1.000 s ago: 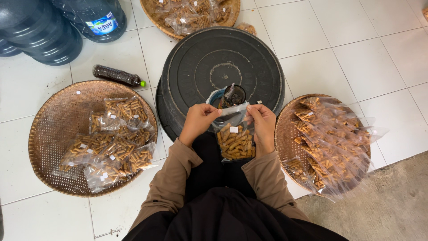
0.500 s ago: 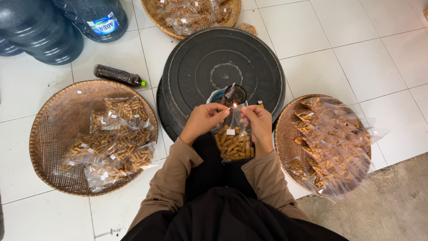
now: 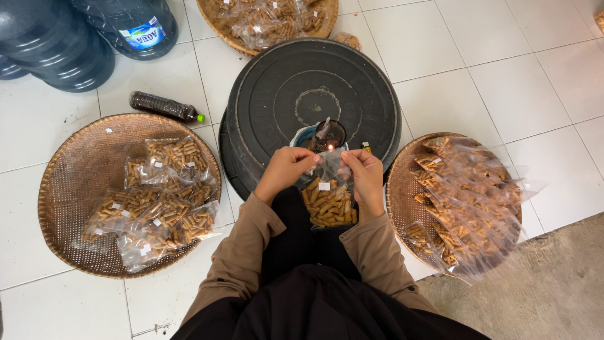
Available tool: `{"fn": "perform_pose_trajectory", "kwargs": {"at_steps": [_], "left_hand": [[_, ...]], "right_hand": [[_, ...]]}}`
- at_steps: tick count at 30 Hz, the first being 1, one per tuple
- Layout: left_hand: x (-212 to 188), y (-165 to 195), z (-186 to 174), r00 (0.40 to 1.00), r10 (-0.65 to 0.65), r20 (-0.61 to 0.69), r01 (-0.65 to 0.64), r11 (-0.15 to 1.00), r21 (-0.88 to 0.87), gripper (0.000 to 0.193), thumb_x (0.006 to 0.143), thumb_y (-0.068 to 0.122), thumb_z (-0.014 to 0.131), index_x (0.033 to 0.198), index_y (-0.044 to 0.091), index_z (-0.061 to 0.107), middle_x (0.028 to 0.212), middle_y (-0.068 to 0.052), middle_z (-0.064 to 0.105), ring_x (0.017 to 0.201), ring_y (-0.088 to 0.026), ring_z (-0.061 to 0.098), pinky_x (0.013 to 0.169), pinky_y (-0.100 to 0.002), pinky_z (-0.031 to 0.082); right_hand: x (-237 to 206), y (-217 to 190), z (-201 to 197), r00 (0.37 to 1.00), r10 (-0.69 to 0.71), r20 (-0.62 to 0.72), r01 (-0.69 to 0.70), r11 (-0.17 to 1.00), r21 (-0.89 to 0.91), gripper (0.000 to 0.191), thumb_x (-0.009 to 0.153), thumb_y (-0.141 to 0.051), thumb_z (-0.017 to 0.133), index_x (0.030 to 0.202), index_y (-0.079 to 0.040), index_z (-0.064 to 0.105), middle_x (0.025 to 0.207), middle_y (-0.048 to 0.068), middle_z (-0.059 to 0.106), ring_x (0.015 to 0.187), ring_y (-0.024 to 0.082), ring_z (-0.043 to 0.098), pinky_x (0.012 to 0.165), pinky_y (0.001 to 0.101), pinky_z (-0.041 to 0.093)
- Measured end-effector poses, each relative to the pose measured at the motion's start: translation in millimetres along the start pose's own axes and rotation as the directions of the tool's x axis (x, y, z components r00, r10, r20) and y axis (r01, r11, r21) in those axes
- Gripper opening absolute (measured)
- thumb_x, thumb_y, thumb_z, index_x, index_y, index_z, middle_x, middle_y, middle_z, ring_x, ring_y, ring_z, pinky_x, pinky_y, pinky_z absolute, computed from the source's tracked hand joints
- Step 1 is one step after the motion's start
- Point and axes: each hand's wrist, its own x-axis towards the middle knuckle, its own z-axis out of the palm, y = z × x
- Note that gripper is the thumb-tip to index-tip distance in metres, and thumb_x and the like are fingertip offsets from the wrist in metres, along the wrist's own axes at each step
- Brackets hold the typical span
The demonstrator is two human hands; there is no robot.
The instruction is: The person sits on the floor and heat-seals clear plastic bags filled with snack crackers by pressing the open top of each bag against the flame of a candle mounted on a bucket. They seal a bag, place it on a tray with other finished bags, pick up a new open bag, and repeat the sealing process.
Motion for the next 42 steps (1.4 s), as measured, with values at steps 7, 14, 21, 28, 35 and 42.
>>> {"fn": "perform_pose_trajectory", "kwargs": {"at_steps": [7,14,21,28,35,42], "left_hand": [[7,-11,4,1.000,0.027,0.016,-0.025,0.992,-0.123,0.024,0.094,0.023,0.074,0.097,-0.001,0.078,0.077,-0.003,0.073,0.068,-0.007,0.064,0.062,-0.024,0.051],[10,-10,5,1.000,-0.005,0.017,0.007,0.996,-0.094,0.024,0.092,0.022,0.075,0.097,-0.001,0.077,0.077,-0.002,0.073,0.068,-0.007,0.065,0.062,-0.023,0.051],[9,-12,4,0.998,0.061,0.027,-0.055,0.977,-0.204,0.022,0.091,0.017,0.076,0.102,-0.002,0.073,0.081,-0.006,0.074,0.073,-0.010,0.069,0.067,-0.025,0.055],[6,-11,3,0.999,0.032,-0.019,-0.036,0.959,-0.283,0.036,0.088,0.008,0.078,0.109,0.005,0.050,0.087,-0.012,0.075,0.079,-0.014,0.073,0.071,-0.028,0.056],[7,-12,1,0.999,0.041,-0.004,-0.040,0.950,-0.309,0.035,0.088,0.007,0.077,0.109,0.006,0.048,0.090,-0.012,0.076,0.082,-0.014,0.073,0.075,-0.028,0.057],[4,-13,-3,0.999,0.012,-0.032,-0.023,0.940,-0.339,0.035,0.088,0.007,0.078,0.109,0.004,0.050,0.090,-0.014,0.076,0.082,-0.015,0.073,0.074,-0.028,0.058]], "right_hand": [[-2,-5,0,0.999,0.005,-0.033,-0.005,1.000,0.000,0.012,0.095,-0.011,0.071,0.095,0.001,0.071,0.079,0.005,0.070,0.062,0.010,0.066,0.055,0.0222,0.048],[-6,-9,0,0.999,-0.014,-0.046,0.016,0.999,0.051,0.012,0.096,-0.011,0.072,0.094,0.001,0.070,0.078,0.005,0.070,0.062,0.010,0.064,0.055,0.0220,0.047],[-6,-10,-3,0.998,-0.012,-0.061,0.016,0.998,0.066,0.011,0.095,-0.011,0.071,0.094,0.000,0.070,0.079,0.005,0.070,0.063,0.010,0.064,0.056,0.0221,0.047],[-6,-11,-5,0.998,-0.021,-0.051,0.025,0.997,0.079,0.011,0.096,-0.011,0.071,0.094,0.000,0.070,0.079,0.005,0.070,0.063,0.010,0.064,0.056,0.0222,0.047],[-6,-13,-5,0.998,-0.006,-0.061,0.010,0.997,0.074,0.011,0.096,-0.011,0.071,0.095,-0.001,0.070,0.080,0.004,0.070,0.064,0.009,0.064,0.056,0.0219,0.047],[-6,-12,-5,0.998,-0.010,-0.061,0.015,0.996,0.086,0.011,0.096,-0.010,0.071,0.095,0.000,0.070,0.079,0.005,0.070,0.064,0.010,0.064,0.056,0.0224,0.048]]}}
